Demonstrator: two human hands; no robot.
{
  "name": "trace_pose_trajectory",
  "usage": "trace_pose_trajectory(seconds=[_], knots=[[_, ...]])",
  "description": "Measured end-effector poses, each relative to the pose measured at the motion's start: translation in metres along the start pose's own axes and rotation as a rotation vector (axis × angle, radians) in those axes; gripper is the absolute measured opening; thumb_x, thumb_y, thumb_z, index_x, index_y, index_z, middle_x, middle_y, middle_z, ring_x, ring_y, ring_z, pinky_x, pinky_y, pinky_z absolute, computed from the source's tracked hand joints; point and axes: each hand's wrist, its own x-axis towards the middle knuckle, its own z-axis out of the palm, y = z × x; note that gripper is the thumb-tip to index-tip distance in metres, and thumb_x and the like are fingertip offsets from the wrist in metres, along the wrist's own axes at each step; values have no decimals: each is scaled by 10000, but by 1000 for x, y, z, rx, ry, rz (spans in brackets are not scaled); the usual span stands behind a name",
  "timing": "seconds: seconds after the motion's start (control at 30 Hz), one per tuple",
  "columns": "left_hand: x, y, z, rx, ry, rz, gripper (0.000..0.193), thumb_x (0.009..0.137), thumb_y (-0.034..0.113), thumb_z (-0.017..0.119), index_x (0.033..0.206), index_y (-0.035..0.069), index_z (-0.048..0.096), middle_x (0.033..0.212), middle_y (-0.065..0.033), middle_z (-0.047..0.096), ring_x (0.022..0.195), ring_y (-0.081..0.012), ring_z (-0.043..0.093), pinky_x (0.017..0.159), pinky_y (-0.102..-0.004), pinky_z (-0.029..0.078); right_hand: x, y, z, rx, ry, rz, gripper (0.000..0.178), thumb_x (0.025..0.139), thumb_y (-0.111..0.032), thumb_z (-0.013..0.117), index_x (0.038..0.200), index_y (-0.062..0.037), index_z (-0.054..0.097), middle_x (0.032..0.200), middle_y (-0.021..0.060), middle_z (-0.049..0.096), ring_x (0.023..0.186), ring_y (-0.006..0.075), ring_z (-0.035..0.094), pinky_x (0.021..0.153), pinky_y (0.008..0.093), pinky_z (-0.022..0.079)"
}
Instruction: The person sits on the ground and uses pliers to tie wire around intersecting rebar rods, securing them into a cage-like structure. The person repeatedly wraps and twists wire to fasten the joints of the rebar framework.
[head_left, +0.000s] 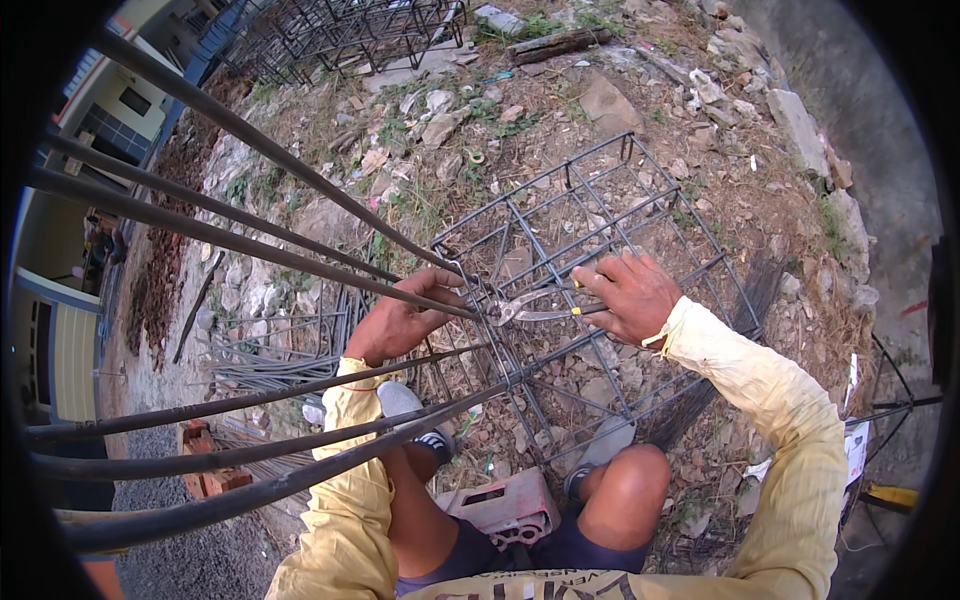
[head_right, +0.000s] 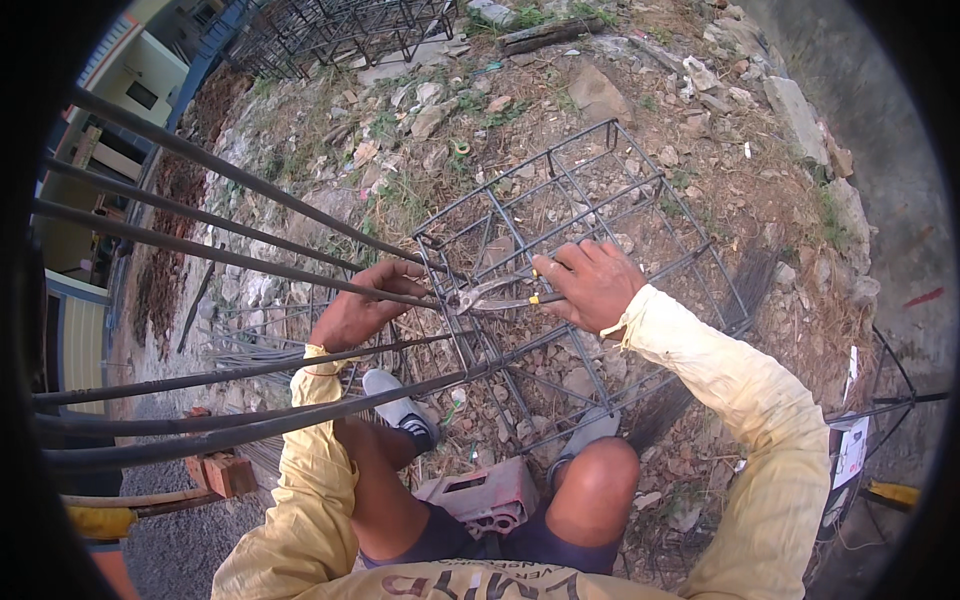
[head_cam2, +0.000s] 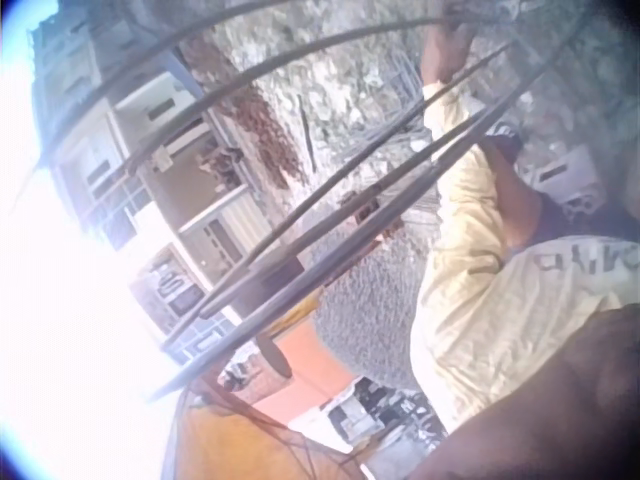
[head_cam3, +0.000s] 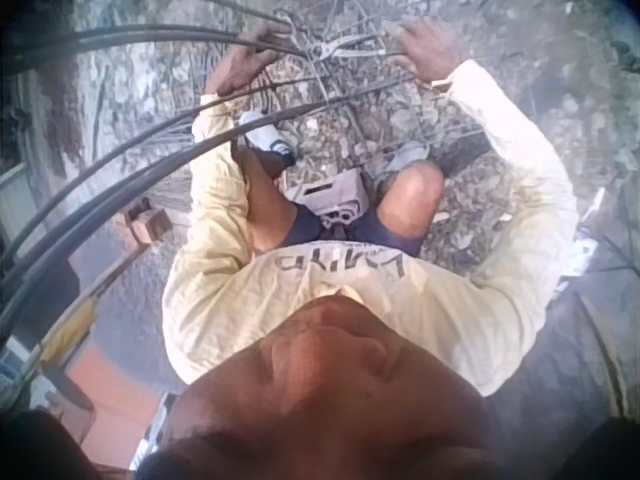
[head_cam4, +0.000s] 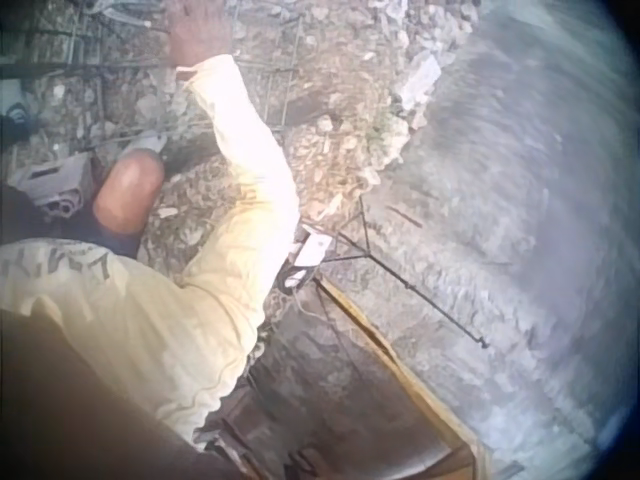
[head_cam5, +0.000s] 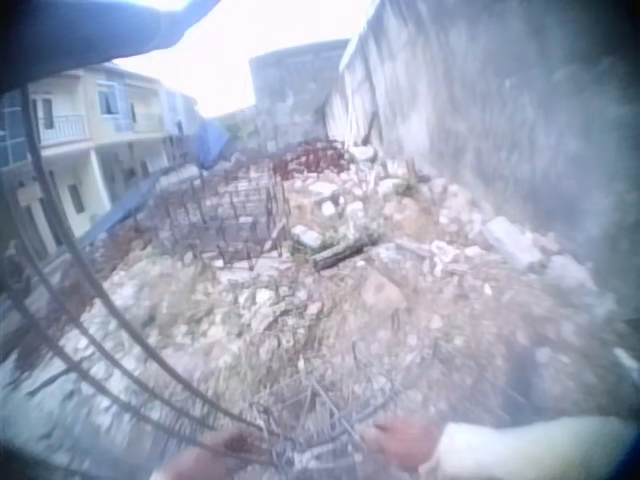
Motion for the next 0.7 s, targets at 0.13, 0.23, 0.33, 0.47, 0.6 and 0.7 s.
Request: trace_pose_trajectory(seconds=[0.13,0.23,0.33,0.47,0.6,0.7], knots=[[-5,4,3,-225,147,5,344,962,175,635,1238,-12,550,1108,-109,676,1039,-189,653,883,-330,538,21,13,-8,442,-499,361,543,882,-546,625,1154,-77,615,822,107,625,696,250,647,607,382,514],[-1,9,10,-340,139,-52,379,990,265,589,1256,-3,563,1123,-111,675,991,-171,657,850,-308,539,25,16,-5,993,-869,743,565,913,-567,610,1099,-33,620,586,50,586,375,108,528,325,250,412],[6,19,15,-335,101,-125,439,1012,352,531,1280,7,570,1143,-110,674,955,-160,657,821,-292,537,-10,17,38,1664,-1048,887,524,883,-535,670,1060,-46,607,550,18,535,351,78,471,307,230,379],[6,16,17,-330,86,-147,468,1024,387,490,1288,9,572,1150,-104,674,956,-159,654,813,-293,538,-17,-3,30,1971,-1055,810,426,843,-374,755,1055,-50,576,590,-3,540,358,47,423,324,227,352],[8,19,22,-345,75,-117,478,1031,398,467,1284,8,574,1144,-106,672,961,-165,650,819,-300,540,-12,-7,12,1133,-699,535,330,908,-311,633,1105,-47,611,756,39,633,504,112,551,473,308,437],[9,17,23,-395,65,-120,497,1035,415,443,1291,8,567,1144,-111,669,965,-174,647,831,-312,540,-1,2,11,601,-517,314,453,969,-428,506,1052,-9,658,867,67,678,660,171,642,614,375,507]])
